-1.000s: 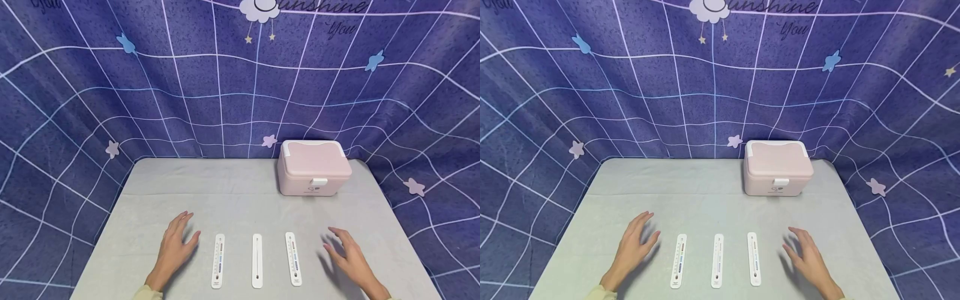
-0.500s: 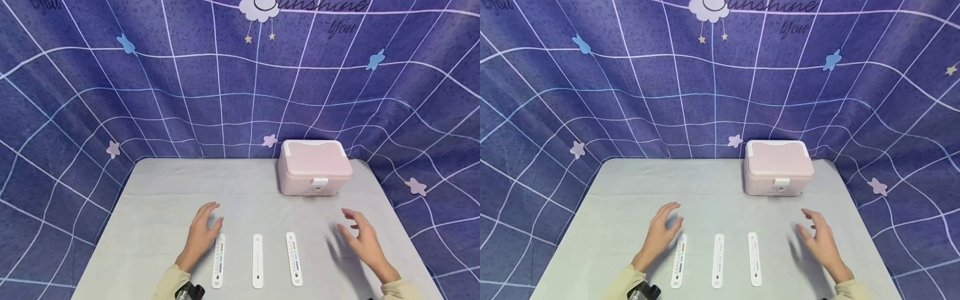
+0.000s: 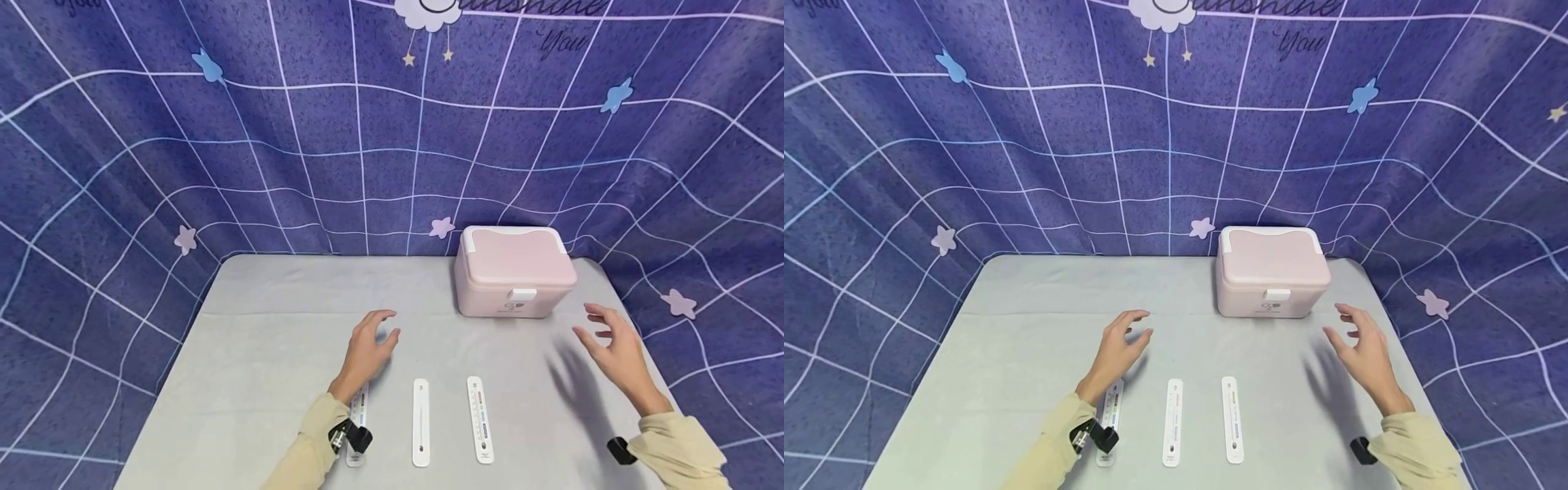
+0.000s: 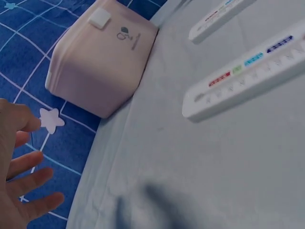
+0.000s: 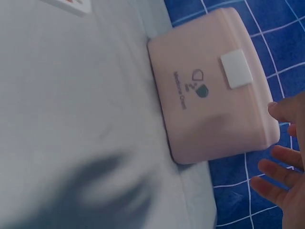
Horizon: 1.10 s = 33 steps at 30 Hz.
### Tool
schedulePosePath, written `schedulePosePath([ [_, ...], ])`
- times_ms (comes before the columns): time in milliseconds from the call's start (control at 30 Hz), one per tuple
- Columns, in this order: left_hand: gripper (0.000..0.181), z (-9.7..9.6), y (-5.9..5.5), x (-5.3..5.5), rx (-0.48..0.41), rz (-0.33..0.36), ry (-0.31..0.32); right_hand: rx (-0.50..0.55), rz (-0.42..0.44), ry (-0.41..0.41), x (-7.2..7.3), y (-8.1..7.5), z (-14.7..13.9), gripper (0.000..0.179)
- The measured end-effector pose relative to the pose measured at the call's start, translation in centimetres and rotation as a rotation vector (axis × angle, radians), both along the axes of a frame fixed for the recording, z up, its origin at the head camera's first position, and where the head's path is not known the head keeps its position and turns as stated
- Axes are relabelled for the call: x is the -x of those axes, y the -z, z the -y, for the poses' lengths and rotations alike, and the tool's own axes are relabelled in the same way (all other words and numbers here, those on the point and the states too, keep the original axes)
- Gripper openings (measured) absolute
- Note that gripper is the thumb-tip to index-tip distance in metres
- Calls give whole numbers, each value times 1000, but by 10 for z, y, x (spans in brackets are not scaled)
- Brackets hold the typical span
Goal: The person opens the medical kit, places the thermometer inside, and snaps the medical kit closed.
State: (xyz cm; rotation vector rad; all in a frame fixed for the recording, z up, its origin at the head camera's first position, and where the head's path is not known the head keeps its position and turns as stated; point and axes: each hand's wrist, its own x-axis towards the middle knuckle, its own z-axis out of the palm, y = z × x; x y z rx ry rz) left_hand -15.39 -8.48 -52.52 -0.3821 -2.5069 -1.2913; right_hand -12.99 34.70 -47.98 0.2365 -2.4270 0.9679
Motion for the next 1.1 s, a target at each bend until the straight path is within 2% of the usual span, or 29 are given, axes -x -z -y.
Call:
schedulePosePath([
  [133,31,-16,-2,10,-2,3,19,-31,-18,8,11,0,-7,50],
  [333,29,-42,-7,21,2,-46,81,-53,-63,-4,29,-3,-14,52],
  [567,27,-73,-15,28,16,-98,161,-56,-103,-57,51,-12,-17,52],
  [867,27,-109,-27,40,85,-152,220,-116,-154,-111,79,-14,-16,49],
  [1100,27,-132,-37,44,130,-145,265,-144,-156,-138,91,-11,-15,43],
])
